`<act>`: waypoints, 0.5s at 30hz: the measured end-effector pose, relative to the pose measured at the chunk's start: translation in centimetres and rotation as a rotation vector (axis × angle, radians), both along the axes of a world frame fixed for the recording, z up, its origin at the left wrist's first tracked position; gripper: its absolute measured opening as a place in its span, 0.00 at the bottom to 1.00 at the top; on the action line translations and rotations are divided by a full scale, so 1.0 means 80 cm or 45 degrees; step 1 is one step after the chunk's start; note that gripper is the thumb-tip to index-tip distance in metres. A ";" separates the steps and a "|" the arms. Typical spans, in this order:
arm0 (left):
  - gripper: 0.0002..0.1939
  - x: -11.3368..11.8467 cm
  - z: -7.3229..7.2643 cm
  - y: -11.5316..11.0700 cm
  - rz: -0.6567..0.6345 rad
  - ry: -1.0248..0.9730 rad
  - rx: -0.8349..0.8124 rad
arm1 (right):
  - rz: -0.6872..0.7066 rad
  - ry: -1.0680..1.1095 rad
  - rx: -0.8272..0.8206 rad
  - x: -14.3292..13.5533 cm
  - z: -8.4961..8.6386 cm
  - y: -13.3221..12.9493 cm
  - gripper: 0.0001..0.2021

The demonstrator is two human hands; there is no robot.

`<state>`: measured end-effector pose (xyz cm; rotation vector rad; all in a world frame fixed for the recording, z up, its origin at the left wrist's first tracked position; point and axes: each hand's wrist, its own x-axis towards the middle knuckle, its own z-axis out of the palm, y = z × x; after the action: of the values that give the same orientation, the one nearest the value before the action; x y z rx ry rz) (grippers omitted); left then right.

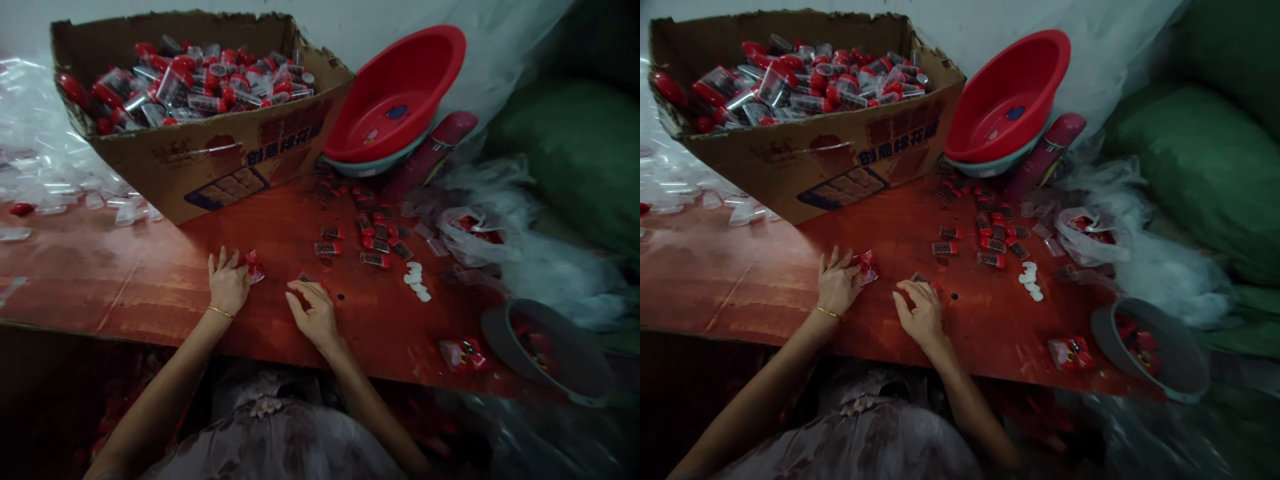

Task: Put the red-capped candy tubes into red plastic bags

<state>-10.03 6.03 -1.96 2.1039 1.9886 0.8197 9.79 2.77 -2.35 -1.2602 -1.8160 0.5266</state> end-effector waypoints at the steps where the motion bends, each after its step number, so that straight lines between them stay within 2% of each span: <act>1: 0.10 0.003 0.006 -0.005 0.013 0.026 0.033 | -0.014 0.084 -0.084 -0.010 0.000 0.002 0.09; 5: 0.13 0.025 0.025 -0.022 -0.038 0.134 0.160 | 0.037 0.330 -0.436 -0.047 -0.002 0.012 0.21; 9: 0.16 0.041 0.026 -0.029 -0.089 0.052 0.239 | 0.068 0.547 -0.479 -0.065 -0.005 0.018 0.15; 12: 0.20 0.044 0.021 -0.026 -0.019 -0.321 0.168 | 0.085 0.816 -0.537 -0.064 -0.004 0.016 0.12; 15: 0.18 0.044 0.018 -0.020 0.009 -0.961 -0.164 | 0.168 1.069 -0.796 -0.060 -0.002 0.012 0.13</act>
<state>-6.50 4.40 -0.50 1.4024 1.5740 1.2138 5.03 3.74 -2.49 -1.0453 -1.0358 1.5192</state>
